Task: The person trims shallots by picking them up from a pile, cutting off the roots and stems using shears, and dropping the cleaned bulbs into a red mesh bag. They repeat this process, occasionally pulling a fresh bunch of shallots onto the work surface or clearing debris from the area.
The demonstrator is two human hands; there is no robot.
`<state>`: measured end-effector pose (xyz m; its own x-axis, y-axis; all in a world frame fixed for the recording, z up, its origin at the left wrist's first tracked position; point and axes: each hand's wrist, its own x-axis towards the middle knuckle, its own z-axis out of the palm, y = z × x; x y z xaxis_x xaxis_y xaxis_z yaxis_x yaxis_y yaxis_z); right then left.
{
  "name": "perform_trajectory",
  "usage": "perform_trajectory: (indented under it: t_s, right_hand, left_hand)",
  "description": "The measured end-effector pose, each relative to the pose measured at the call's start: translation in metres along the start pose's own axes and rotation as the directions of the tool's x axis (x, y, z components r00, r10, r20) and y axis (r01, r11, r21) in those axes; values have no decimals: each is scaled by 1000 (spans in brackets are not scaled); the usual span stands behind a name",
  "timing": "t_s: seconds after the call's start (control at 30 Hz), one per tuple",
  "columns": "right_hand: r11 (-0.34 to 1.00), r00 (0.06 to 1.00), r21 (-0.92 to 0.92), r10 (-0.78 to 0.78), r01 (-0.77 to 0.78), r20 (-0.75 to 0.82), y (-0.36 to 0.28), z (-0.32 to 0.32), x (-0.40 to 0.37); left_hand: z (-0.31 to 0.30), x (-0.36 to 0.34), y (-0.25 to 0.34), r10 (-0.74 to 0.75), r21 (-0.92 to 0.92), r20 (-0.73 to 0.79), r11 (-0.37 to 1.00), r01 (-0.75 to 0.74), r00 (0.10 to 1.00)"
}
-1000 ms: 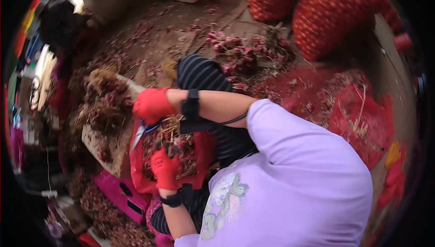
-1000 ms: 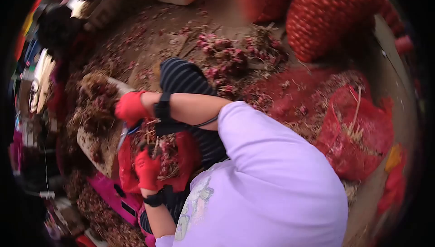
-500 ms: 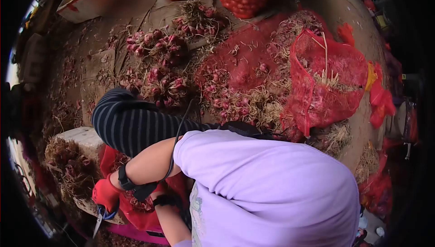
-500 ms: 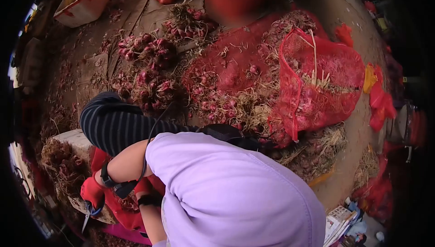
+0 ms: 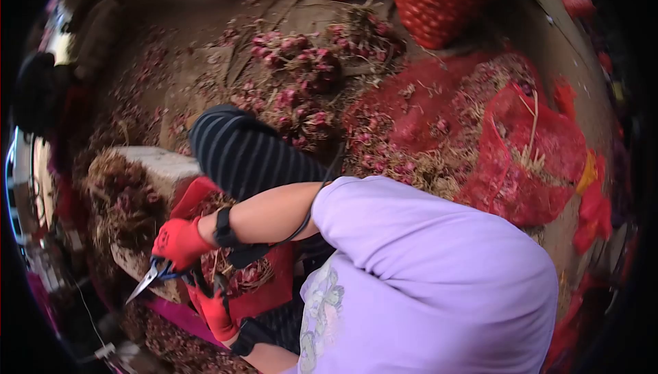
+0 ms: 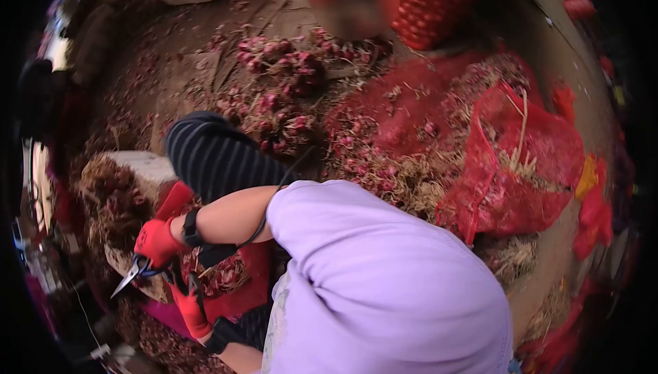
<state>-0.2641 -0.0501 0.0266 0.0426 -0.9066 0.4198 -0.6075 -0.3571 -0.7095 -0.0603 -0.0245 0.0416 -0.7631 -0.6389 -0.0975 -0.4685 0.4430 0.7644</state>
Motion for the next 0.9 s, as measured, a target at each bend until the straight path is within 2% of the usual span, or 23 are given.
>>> perform_trajectory:
  t_s: [0.03, 0.07, 0.1, 0.13, 0.17, 0.23, 0.3, 0.37, 0.4, 0.43, 0.47, 0.53, 0.57, 0.6, 0.67, 0.73, 0.77, 0.8, 0.83, 0.9]
  right_hand:
    - [998, 995, 9, -60, 61, -85, 4, 4, -3]
    - [1000, 1000, -7, 2, -2, 31, -6, -11, -8]
    - [999, 999, -20, -50, 49, -16, -4, -9, -13]
    - [999, 997, -22, -47, 48, 55, -10, -17, -19]
    - [994, 993, -87, -62, 71, 104, -8, -9, -21]
    - [983, 965, -107, -123, 151, 234, -7, 2, -27]
    - [987, 945, -71, -116, 144, 307, -10, 6, -31]
    - [990, 927, -105, -47, 93, 373, -9, 6, -29]
    - [987, 914, -151, 12, 54, 406, -10, 0, -26]
    - [980, 897, -197, 72, 18, 436, -10, -4, -23]
    - [923, 921, -362, 22, 132, 390, -5, -8, -24]
    - [863, 985, -489, -55, 130, 165, 1, -13, -24]
    - [830, 993, -546, -105, 117, 54, -3, -18, -23]
    - [894, 985, -417, -166, 166, 37, -8, -14, -20]
    - [944, 966, -207, -248, 257, 70, -22, 1, -20]
    - [951, 946, 12, -307, 308, 101, -36, 21, -28]
    - [941, 937, 121, -329, 315, 119, -38, 29, -31]
    - [950, 936, 117, -306, 289, 176, -42, 26, -32]
    - [947, 938, 84, -320, 311, 134, -40, 28, -32]
    - [935, 934, 19, -354, 354, 55, -37, 30, -32]
  left_hand:
    - [-1, -2, -7, -25, -112, -65, 994, 18, 998]
    - [-1, -4, -21, -55, -220, -136, 975, 24, 989]
    - [-1, -4, -30, -84, -326, -207, 945, 13, 975]
    - [5, -2, -23, -113, -493, -305, 868, -55, 946]
    - [14, 5, -1, -146, -707, -312, 695, -126, 939]
    - [15, 9, 23, -107, -386, -419, 920, -70, 902]
    - [14, 7, 9, -292, -556, -461, 831, -17, 838]
    - [12, 7, -1, -271, -523, -515, 851, -48, 813]
    - [4, -2, -1, -54, 9, -575, 997, 72, 816]
    - [-5, -12, -5, -154, -111, -616, 988, 108, 772]
    - [-13, -19, -4, -255, -230, -643, 964, 135, 722]
    - [-26, -29, -2, -376, -216, -694, 922, 321, 614]
    - [-31, -33, 10, -382, -86, -735, 872, 482, 560]
    - [-33, -37, 16, -374, 35, -776, 777, 628, 507]
    - [-33, -40, 2, -287, 87, -765, 841, 534, 576]
    - [-30, -39, 2, -232, 6, -695, 944, 328, 681]
    - [-25, -32, 12, -203, -116, -633, 979, 167, 747]
    - [-24, -29, 15, -187, -208, -592, 975, 75, 784]
    - [-23, -25, 18, -170, -306, -550, 952, -8, 818]
    - [-24, -25, 15, -198, -419, -503, 907, -37, 841]
